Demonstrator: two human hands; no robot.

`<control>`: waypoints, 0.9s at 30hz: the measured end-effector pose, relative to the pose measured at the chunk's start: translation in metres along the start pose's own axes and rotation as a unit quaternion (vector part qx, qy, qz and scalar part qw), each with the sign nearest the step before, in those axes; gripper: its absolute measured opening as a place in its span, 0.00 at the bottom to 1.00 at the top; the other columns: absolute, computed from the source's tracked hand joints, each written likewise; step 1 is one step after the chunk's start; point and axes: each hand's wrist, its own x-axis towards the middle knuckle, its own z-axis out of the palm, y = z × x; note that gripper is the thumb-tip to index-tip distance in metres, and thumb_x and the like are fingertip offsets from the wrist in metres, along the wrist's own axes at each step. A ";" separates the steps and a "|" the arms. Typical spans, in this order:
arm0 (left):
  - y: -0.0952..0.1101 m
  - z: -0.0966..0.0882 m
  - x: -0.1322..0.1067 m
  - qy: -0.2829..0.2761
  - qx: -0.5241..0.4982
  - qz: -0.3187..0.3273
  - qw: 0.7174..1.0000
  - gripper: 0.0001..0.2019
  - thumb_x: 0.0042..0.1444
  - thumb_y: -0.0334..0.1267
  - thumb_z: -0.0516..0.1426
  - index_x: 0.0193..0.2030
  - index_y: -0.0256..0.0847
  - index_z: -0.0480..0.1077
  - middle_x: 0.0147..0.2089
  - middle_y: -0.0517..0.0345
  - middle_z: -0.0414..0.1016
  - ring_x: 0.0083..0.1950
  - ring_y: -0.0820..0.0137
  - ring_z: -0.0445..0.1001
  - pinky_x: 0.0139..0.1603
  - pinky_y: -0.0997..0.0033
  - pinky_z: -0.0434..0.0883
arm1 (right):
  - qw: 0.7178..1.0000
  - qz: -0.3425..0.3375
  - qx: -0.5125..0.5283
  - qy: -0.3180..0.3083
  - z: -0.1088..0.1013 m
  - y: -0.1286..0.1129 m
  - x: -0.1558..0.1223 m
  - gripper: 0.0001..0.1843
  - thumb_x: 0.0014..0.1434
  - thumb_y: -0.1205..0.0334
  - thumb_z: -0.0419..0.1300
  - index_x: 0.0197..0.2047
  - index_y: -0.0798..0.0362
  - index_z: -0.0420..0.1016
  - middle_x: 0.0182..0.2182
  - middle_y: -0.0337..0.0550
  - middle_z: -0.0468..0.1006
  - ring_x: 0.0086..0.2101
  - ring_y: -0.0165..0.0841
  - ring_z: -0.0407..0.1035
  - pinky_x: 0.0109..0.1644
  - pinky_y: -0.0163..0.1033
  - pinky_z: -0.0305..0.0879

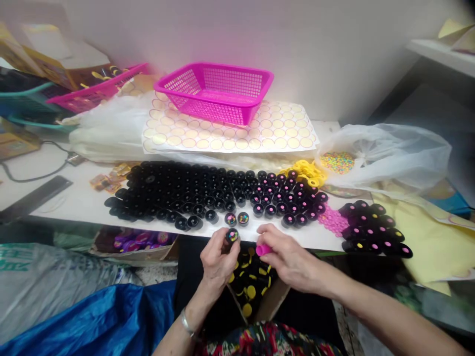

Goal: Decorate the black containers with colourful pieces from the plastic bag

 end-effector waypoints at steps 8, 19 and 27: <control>-0.016 0.012 0.011 -0.001 -0.008 0.050 0.999 0.12 0.54 0.36 0.56 0.45 0.39 0.66 0.31 0.59 0.72 0.27 0.76 0.69 0.29 0.77 0.69 | 0.987 0.047 -0.062 0.140 0.062 0.031 0.041 0.06 0.58 0.71 0.48 0.35 0.50 0.61 0.39 0.44 0.66 0.39 0.34 0.63 0.42 0.39 0.62; -0.030 0.012 0.003 0.037 0.057 0.096 0.993 0.22 0.53 0.39 0.58 0.54 0.36 0.62 0.38 0.50 0.75 0.32 0.71 0.74 0.34 0.72 0.72 | 0.978 0.046 -0.073 0.192 0.060 0.027 0.036 0.06 0.59 0.68 0.48 0.36 0.50 0.63 0.37 0.43 0.66 0.37 0.33 0.64 0.42 0.38 0.62; 0.030 0.015 0.028 0.015 0.195 0.196 0.961 0.14 0.53 0.37 0.56 0.47 0.38 0.69 0.49 0.45 0.73 0.49 0.56 0.68 0.47 0.57 0.63 | 0.923 0.039 -0.062 0.378 -0.004 0.034 -0.026 0.06 0.59 0.62 0.52 0.40 0.47 0.68 0.35 0.43 0.71 0.37 0.35 0.66 0.41 0.40 0.63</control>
